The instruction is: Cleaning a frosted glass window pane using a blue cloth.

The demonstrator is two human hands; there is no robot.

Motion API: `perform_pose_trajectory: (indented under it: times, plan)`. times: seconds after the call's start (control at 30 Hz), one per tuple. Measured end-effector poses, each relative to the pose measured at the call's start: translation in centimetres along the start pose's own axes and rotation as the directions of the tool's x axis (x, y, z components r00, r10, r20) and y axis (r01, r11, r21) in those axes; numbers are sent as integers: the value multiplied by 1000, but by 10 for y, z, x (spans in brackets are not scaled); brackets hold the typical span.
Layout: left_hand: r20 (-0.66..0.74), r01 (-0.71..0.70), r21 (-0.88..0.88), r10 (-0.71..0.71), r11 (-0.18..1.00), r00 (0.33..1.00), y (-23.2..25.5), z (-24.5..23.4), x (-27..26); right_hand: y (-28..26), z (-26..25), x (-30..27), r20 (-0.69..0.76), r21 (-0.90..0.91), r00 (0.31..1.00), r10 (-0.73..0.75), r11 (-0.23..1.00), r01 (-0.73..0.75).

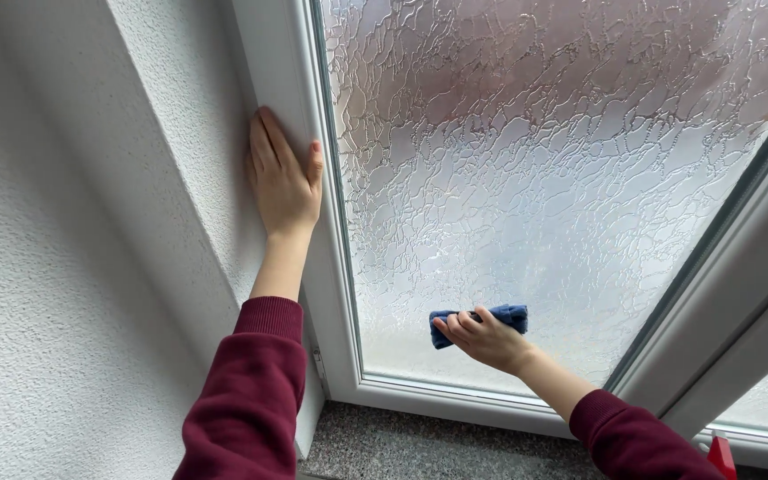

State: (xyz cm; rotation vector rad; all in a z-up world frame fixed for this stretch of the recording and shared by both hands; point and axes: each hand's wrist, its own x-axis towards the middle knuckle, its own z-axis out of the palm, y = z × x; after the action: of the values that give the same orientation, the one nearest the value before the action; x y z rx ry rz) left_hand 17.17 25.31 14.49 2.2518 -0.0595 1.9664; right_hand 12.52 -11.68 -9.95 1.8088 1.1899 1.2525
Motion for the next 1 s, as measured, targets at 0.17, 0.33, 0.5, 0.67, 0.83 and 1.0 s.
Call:
perform_pose_trajectory:
  times: [0.17, 0.33, 0.5, 0.67, 0.83, 1.0]
  plan:
    - [-37, -6, 47, 7, 999, 999, -1, 12, -3, 43, -21, 2, 86, 10, 996, -32, 999, 31]
    - [-67, -3, 45, 6, 999, 998, 0, 12, -4, 189, -67, 91, -185, -74, 961, 205, 972, -222]
    - [-47, 19, 26, -18, 999, 999, 10, -10, -1, 286, -119, 181, -483, -62, 688, 542, 762, -644]
    - [-30, 6, 50, -4, 999, 1000, 1, 2, -4, 223, -69, 213, -497, -283, 777, 386, 774, -566]
    - [13, 2, 63, -3, 998, 1000, -3, 6, -4, 98, -29, 176, -398, -171, 891, 219, 936, -307]
    - [-25, -21, 72, 23, 997, 999, -7, 12, -4, -1, 15, 79, -163, 31, 977, -135, 989, 142]
